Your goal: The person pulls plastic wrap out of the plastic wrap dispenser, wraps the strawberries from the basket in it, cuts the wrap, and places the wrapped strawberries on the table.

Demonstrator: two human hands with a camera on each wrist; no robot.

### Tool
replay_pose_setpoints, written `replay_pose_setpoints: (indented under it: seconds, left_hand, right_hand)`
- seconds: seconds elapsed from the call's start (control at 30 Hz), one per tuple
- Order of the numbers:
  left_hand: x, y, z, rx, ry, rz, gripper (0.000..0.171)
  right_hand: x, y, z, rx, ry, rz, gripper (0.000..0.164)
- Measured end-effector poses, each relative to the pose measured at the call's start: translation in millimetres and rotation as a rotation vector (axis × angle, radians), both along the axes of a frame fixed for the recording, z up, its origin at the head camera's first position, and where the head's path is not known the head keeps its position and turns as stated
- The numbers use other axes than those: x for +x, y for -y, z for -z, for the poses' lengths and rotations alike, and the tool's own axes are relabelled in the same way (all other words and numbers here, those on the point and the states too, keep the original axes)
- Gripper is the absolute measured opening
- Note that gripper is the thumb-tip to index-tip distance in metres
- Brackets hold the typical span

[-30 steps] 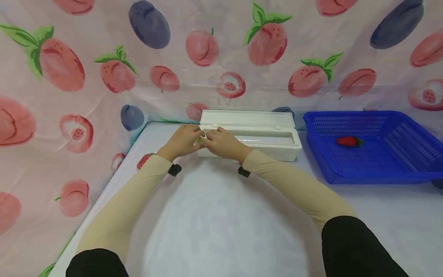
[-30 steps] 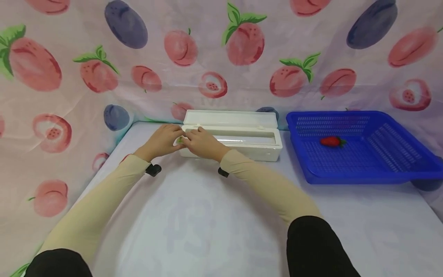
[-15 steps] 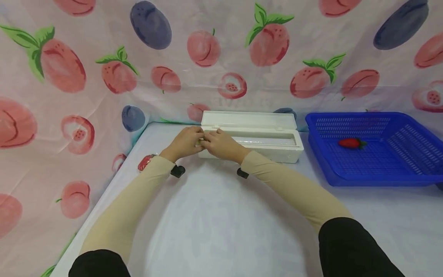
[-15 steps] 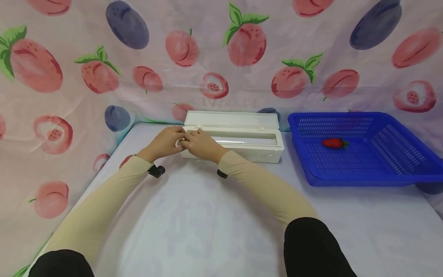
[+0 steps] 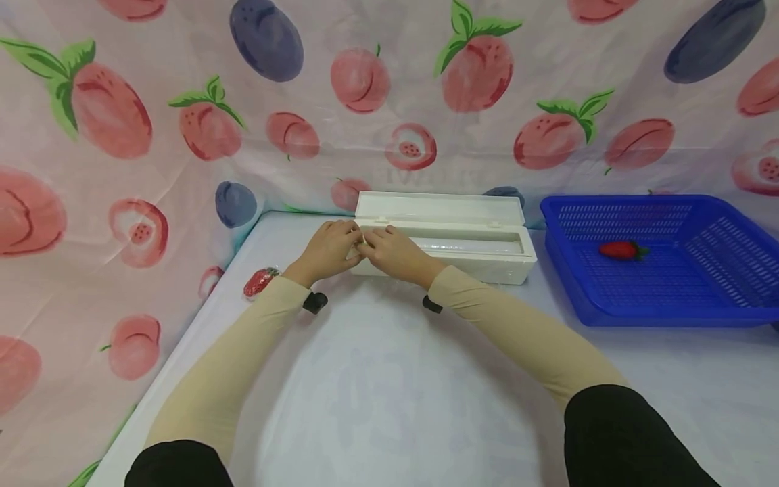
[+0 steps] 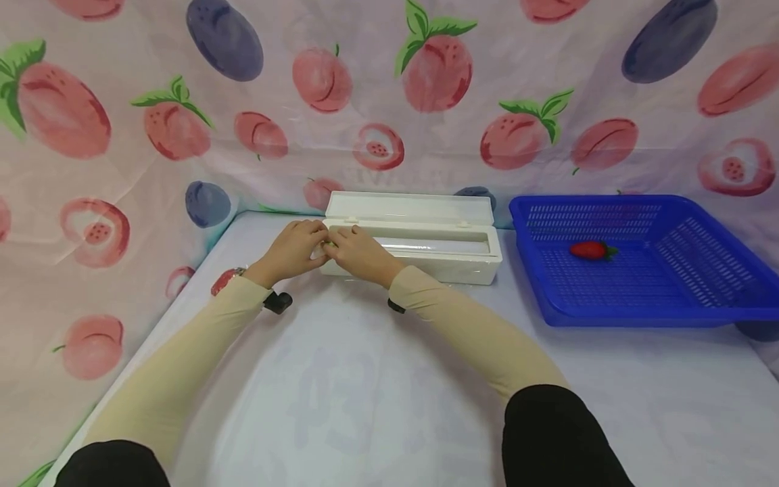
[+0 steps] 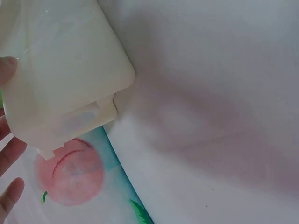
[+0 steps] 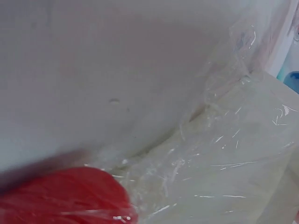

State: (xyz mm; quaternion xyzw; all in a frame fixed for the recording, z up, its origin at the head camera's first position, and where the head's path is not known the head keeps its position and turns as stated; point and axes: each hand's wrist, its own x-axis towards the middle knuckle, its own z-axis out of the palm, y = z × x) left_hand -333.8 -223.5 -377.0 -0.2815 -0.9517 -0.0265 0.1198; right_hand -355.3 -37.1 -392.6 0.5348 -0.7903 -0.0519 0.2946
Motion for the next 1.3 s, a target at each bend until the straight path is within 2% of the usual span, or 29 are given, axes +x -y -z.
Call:
replay_pose_setpoints:
  seconds: [0.27, 0.43, 0.63, 0.8, 0.93, 1.3]
  left_hand:
    - [-2.6, -1.0, -1.6, -0.028, 0.019, -0.021, 0.027]
    - [-1.1, -0.3, -3.7, -0.017, 0.029, -0.026, 0.026]
    - [1.1, -0.9, -3.7, -0.010, 0.028, -0.029, 0.026]
    - [1.6, -1.9, -2.8, -0.004, 0.036, -0.031, 0.026]
    - [1.6, -2.1, -2.5, -0.013, 0.029, -0.038, 0.026]
    - [0.5, -1.8, -1.2, -0.020, 0.035, -0.038, 0.026]
  right_hand:
    - [1.4, -1.7, -2.1, -0.009, -0.009, 0.016, 0.021]
    - [0.3, -4.8, -0.1, -0.039, -0.012, -0.008, 0.025]
    - [-0.2, -5.6, -0.8, -0.053, 0.027, -0.007, 0.029]
    - [0.0, -7.2, -3.9, -0.068, 0.085, 0.014, 0.018]
    - [0.2, -12.2, -6.4, -0.076, 0.093, 0.027, 0.008]
    - [-3.0, -32.2, -0.6, -0.111, 0.100, 0.042, 0.003]
